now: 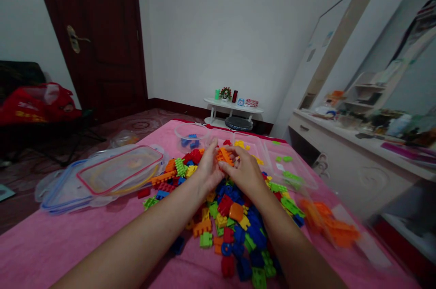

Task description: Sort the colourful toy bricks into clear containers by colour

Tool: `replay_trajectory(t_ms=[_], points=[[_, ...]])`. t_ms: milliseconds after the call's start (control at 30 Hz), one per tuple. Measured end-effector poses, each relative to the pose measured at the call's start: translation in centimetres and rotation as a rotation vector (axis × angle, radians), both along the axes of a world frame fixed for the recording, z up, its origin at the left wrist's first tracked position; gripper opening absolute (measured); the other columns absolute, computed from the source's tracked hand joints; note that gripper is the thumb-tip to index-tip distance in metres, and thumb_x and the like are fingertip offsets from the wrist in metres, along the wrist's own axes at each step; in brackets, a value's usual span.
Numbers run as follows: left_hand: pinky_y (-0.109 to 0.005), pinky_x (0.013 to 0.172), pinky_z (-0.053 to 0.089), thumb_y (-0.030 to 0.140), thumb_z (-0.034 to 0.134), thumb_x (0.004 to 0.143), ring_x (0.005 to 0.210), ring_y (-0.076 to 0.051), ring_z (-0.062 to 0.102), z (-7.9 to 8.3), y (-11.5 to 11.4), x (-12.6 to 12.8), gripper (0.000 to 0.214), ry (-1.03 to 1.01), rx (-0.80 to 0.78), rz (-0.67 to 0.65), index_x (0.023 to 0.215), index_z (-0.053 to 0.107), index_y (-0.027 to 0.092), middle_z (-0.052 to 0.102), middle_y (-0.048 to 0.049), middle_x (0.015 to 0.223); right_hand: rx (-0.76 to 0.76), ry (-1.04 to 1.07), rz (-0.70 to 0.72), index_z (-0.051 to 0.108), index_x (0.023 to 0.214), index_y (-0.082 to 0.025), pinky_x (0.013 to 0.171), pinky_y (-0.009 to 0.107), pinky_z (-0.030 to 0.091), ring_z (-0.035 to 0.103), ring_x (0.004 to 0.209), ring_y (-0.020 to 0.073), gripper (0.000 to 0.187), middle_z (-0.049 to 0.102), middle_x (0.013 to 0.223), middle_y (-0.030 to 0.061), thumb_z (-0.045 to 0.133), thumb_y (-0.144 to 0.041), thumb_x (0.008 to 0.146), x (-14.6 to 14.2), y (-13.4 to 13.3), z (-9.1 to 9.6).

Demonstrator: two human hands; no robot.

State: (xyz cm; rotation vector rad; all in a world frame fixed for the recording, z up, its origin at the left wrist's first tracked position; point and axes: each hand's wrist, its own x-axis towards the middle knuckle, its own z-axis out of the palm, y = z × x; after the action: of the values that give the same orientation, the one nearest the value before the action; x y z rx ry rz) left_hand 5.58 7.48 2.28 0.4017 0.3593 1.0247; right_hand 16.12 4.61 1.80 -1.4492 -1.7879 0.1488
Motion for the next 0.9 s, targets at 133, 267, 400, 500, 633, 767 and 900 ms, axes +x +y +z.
replay_trajectory(t_ms=[133,267,400,500,633,767,900], points=[[-0.024,0.060,0.049,0.035,0.045,0.089,0.063,-0.015,0.062,-0.5,-0.3,0.5,0.029,0.195,0.069,0.101,0.093,0.059,0.010,0.064,-0.0071,0.073,-0.105,0.121,-0.005,0.058,0.100,-0.016,0.069,0.031,0.046,0.059,0.075,0.0180,0.036,0.065,0.091,0.0057,0.064,-0.032,0.069,0.2,0.0,-0.6],[-0.022,0.069,0.047,0.031,0.063,0.078,0.074,-0.015,0.062,-0.9,-0.7,1.1,0.021,0.340,0.295,0.298,0.088,0.064,0.013,0.066,-0.0043,0.080,-0.158,0.205,0.141,0.059,0.088,-0.018,0.064,0.027,0.044,0.058,0.072,0.0172,0.020,0.065,0.082,0.0028,0.060,-0.025,0.069,0.0,-0.2,-0.8],[-0.023,0.071,0.048,0.028,0.061,0.077,0.077,-0.016,0.063,-0.4,-1.0,1.0,0.018,0.327,0.255,0.320,0.086,0.065,0.013,0.066,-0.0055,0.083,-0.136,0.162,0.150,0.060,0.083,-0.018,0.060,0.025,0.042,0.056,0.068,0.0156,0.016,0.063,0.076,0.0013,0.059,-0.023,0.068,0.1,-0.5,-0.2],[-0.027,0.064,0.052,0.025,0.048,0.085,0.069,-0.016,0.063,0.1,-0.5,0.6,0.019,0.284,0.069,0.191,0.083,0.061,0.011,0.064,-0.0074,0.077,-0.229,0.107,0.236,0.061,0.085,-0.017,0.056,0.023,0.039,0.054,0.064,0.0135,0.019,0.062,0.074,-0.0001,0.060,-0.023,0.067,1.3,-0.9,0.9],[-0.025,0.067,0.054,0.000,0.044,0.078,0.067,-0.012,0.063,0.3,0.5,-0.3,0.018,0.240,-0.009,0.144,0.085,0.056,0.012,0.062,-0.0053,0.077,-0.442,-0.058,0.257,0.059,0.072,-0.016,0.047,0.021,0.032,0.045,0.053,0.0098,0.015,0.055,0.061,-0.0038,0.064,-0.027,0.064,4.0,-1.6,2.5],[-0.024,0.074,0.056,-0.012,0.039,0.072,0.078,-0.013,0.066,0.7,0.8,-0.9,0.037,0.195,0.027,0.178,0.098,0.053,0.010,0.063,-0.0083,0.088,-0.481,-0.217,0.130,0.058,0.066,-0.017,0.047,0.022,0.031,0.044,0.053,0.0099,0.017,0.055,0.059,-0.0036,0.069,-0.028,0.059,6.5,-1.4,2.8],[-0.025,0.072,0.056,-0.010,0.044,0.076,0.082,-0.016,0.068,1.2,0.6,-1.3,0.035,0.213,0.050,0.140,0.104,0.052,0.009,0.065,-0.0131,0.096,-0.460,-0.270,0.038,0.059,0.066,-0.018,0.049,0.024,0.033,0.048,0.055,0.0128,0.017,0.059,0.062,-0.0017,0.069,-0.029,0.058,7.9,-0.9,2.6]])
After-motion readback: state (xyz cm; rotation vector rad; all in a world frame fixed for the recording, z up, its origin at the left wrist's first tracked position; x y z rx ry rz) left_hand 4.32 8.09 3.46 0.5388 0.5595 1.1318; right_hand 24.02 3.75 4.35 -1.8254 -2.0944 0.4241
